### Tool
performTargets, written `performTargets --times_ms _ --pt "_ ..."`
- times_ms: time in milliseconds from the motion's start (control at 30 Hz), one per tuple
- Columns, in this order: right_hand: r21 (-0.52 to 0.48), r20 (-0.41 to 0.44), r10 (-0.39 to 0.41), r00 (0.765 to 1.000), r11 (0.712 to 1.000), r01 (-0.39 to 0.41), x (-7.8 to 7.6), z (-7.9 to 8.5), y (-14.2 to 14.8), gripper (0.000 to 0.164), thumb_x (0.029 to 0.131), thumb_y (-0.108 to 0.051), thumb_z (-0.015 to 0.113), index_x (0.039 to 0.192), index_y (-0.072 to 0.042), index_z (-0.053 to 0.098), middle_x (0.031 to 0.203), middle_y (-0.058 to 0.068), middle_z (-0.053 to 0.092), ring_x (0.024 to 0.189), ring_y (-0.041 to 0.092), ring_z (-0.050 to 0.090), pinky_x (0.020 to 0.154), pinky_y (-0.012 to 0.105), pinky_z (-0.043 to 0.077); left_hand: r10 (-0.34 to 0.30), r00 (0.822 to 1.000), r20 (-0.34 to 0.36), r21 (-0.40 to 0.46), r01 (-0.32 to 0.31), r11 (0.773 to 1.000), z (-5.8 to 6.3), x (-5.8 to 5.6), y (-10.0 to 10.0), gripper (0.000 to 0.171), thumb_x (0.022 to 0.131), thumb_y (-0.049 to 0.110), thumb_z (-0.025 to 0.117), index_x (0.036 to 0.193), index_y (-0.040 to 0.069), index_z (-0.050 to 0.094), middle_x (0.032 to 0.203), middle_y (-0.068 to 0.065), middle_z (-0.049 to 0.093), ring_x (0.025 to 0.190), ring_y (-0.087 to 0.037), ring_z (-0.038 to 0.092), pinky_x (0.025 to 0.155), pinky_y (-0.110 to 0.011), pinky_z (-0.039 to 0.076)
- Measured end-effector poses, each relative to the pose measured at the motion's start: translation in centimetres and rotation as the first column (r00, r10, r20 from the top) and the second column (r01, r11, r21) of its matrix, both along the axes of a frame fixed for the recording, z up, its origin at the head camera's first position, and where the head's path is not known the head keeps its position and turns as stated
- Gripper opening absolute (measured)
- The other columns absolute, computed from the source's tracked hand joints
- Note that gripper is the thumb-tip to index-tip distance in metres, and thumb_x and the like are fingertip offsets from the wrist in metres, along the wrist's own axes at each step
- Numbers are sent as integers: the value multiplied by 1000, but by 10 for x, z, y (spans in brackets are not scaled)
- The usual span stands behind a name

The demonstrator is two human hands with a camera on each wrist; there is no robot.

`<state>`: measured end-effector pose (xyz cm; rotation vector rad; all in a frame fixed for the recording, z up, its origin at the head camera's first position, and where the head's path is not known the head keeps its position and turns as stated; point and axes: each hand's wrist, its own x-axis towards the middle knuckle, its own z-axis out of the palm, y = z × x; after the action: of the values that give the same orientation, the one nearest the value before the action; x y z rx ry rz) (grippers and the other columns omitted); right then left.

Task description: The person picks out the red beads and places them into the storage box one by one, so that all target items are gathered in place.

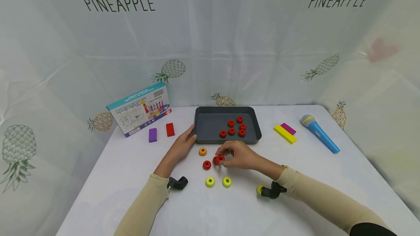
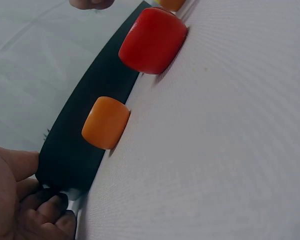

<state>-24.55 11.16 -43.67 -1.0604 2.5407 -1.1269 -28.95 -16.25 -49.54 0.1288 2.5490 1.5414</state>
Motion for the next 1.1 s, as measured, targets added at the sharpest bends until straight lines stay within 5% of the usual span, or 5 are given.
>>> performTargets --times_ms 633,900,1100 --pt "4 -28 -38 999 999 39 -19 9 4 22 84 -13 80 105 -9 79 96 -1 73 83 34 61 61 20 45 6 1000 9 9 -6 1000 0 0 -1 60 106 40 49 161 37 24 168 9 25 157 -18 21 126 -48 24" --pt "-13 -46 -78 996 997 77 -34 12 5 20 84 -13 81 104 -12 79 98 -1 73 85 23 61 68 20 49 -2 1000 4 10 2 1000 0 2 1 60 106 39 49 161 36 24 167 8 26 157 -20 21 126 -49 23" --pt "-47 -91 -94 991 995 90 -48 13 8 19 84 -11 81 103 -11 80 100 2 75 86 26 64 76 30 58 8 1000 0 -2 -8 1000 1 2 1 61 106 40 50 161 37 24 167 7 28 157 -21 22 125 -51 25"
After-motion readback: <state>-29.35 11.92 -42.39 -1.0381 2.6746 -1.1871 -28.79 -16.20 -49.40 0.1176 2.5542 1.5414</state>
